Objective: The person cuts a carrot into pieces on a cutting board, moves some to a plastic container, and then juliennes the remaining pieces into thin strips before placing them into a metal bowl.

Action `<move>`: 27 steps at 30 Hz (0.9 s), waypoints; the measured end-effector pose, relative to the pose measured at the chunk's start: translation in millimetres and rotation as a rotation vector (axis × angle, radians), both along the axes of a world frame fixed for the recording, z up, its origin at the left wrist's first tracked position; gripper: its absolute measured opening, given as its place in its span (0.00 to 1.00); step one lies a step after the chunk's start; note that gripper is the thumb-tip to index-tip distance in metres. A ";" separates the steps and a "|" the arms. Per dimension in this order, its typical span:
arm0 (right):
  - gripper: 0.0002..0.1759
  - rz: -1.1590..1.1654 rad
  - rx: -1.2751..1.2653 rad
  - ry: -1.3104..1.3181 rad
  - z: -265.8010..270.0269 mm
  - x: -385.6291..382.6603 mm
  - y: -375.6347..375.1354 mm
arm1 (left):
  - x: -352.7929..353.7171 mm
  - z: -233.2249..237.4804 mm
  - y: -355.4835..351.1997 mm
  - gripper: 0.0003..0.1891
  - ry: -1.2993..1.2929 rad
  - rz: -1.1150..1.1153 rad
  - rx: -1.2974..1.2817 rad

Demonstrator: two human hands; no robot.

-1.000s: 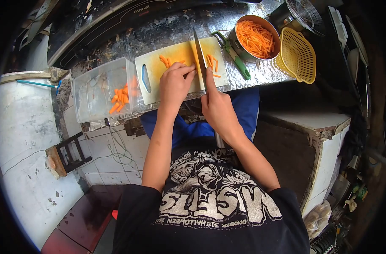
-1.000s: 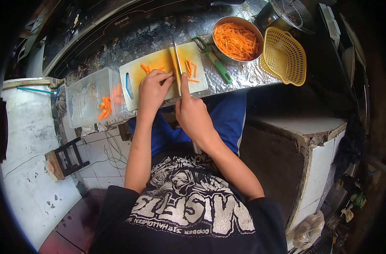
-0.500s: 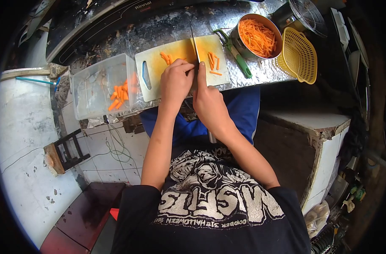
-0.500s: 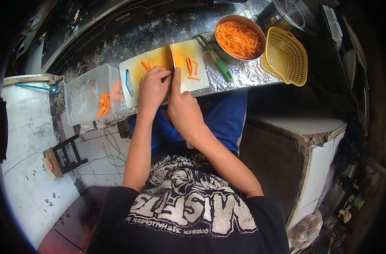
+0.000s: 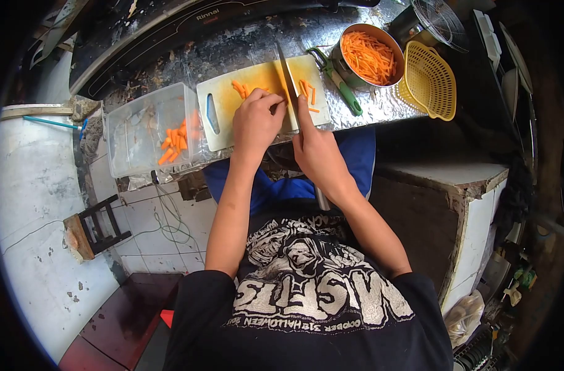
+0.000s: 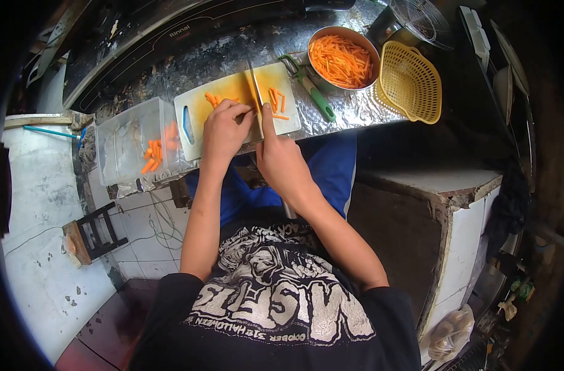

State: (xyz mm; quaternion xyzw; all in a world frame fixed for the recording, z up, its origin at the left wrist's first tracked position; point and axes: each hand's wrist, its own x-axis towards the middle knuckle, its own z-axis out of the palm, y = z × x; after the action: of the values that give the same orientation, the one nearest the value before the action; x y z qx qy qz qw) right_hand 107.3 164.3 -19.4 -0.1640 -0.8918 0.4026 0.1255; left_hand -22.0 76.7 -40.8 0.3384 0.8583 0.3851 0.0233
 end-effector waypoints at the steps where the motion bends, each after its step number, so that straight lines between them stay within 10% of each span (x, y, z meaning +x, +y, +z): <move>1: 0.41 0.001 0.003 0.000 1.2 1.6 -1.4 | 0.1 -0.7 0.4 0.08 0.000 0.001 0.003; 27: 0.37 -0.131 -0.052 -0.141 23.8 2.5 9.6 | 1.0 -1.6 2.0 0.07 0.038 -0.084 -0.012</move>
State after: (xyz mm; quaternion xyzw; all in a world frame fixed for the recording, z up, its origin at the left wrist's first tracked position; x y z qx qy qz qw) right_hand 109.8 174.0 4.3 -0.2530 -0.8749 0.4042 0.0843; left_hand -21.0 78.6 -42.4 0.3813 0.8459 0.3721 0.0250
